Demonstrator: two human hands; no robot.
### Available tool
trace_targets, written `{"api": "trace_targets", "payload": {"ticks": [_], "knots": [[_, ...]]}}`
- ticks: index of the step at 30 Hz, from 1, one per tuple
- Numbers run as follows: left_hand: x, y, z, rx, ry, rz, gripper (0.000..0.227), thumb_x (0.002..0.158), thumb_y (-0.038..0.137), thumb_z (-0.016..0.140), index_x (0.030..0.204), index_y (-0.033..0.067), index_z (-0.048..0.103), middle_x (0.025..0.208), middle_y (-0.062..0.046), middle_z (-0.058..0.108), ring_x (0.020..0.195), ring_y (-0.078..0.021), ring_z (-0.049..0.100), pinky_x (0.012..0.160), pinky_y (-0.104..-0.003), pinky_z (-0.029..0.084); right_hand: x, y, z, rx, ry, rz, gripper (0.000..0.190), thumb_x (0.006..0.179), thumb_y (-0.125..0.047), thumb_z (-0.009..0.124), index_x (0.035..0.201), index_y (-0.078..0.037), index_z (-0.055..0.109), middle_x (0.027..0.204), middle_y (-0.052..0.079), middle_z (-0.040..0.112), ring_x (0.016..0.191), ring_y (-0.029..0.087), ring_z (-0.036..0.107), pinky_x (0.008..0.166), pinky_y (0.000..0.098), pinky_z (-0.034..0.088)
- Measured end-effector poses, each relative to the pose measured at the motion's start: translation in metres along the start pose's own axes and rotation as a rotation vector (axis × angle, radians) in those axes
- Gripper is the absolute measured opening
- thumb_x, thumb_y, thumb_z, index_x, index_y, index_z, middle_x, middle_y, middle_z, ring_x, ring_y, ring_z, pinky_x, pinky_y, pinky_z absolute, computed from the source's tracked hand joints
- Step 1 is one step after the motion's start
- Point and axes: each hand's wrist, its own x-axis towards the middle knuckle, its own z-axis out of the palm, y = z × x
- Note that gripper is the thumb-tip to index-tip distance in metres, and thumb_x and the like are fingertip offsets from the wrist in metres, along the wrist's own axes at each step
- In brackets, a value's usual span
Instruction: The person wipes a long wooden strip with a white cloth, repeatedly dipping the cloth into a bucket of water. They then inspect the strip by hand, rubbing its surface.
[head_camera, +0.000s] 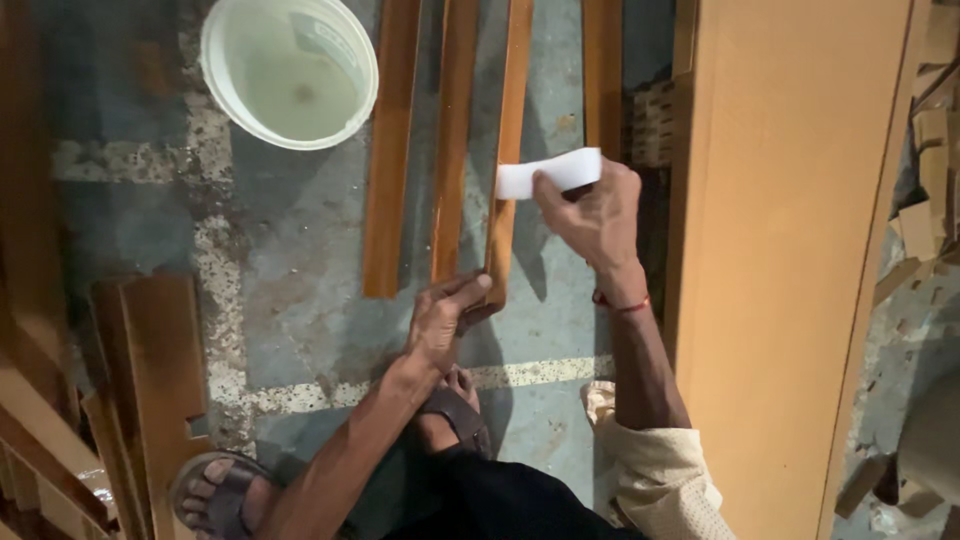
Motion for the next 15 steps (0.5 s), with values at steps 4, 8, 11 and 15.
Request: {"api": "trace_targets", "payload": {"ticks": [4,8,11,15], "knots": [[0.005,-0.002,-0.009,0.043,0.024,0.003,0.037,0.090,0.017,0.074,0.119,-0.0057,0.072,0.105,-0.011,0.076,0.094,-0.0202,0.072,0.091,-0.038,0.062,-0.006,-0.002,0.005,-0.121,-0.184,0.096,0.022,0.086,-0.016,0.075,0.093,0.006,0.075,0.068,0.010,0.074,0.057,0.014,0.073,0.045,0.0281,0.056],[0.009,-0.004,-0.019,0.043,-0.018,0.039,0.032,0.093,0.017,0.073,0.117,-0.0038,0.074,0.105,-0.009,0.076,0.094,-0.0181,0.071,0.090,-0.040,0.061,-0.044,-0.010,0.003,-0.100,-0.354,0.033,0.026,0.087,-0.015,0.072,0.101,0.008,0.074,0.073,0.016,0.075,0.055,0.016,0.073,0.041,0.0274,0.059],[0.013,-0.006,-0.023,0.015,-0.042,0.033,0.029,0.092,0.015,0.072,0.116,-0.0026,0.074,0.106,-0.010,0.078,0.097,-0.0200,0.073,0.093,-0.040,0.060,-0.057,-0.013,-0.007,-0.034,-0.514,0.179,0.028,0.086,-0.015,0.071,0.104,0.006,0.073,0.074,0.017,0.076,0.053,0.017,0.074,0.039,0.0274,0.061],[0.011,-0.003,-0.020,-0.007,-0.064,0.001,0.036,0.093,0.016,0.071,0.121,-0.0076,0.070,0.110,-0.015,0.075,0.099,-0.0227,0.072,0.095,-0.040,0.061,-0.032,-0.009,-0.028,0.152,-0.253,0.109,0.024,0.094,-0.016,0.070,0.103,0.006,0.073,0.083,0.019,0.078,0.059,0.016,0.077,0.044,0.0278,0.058]]}}
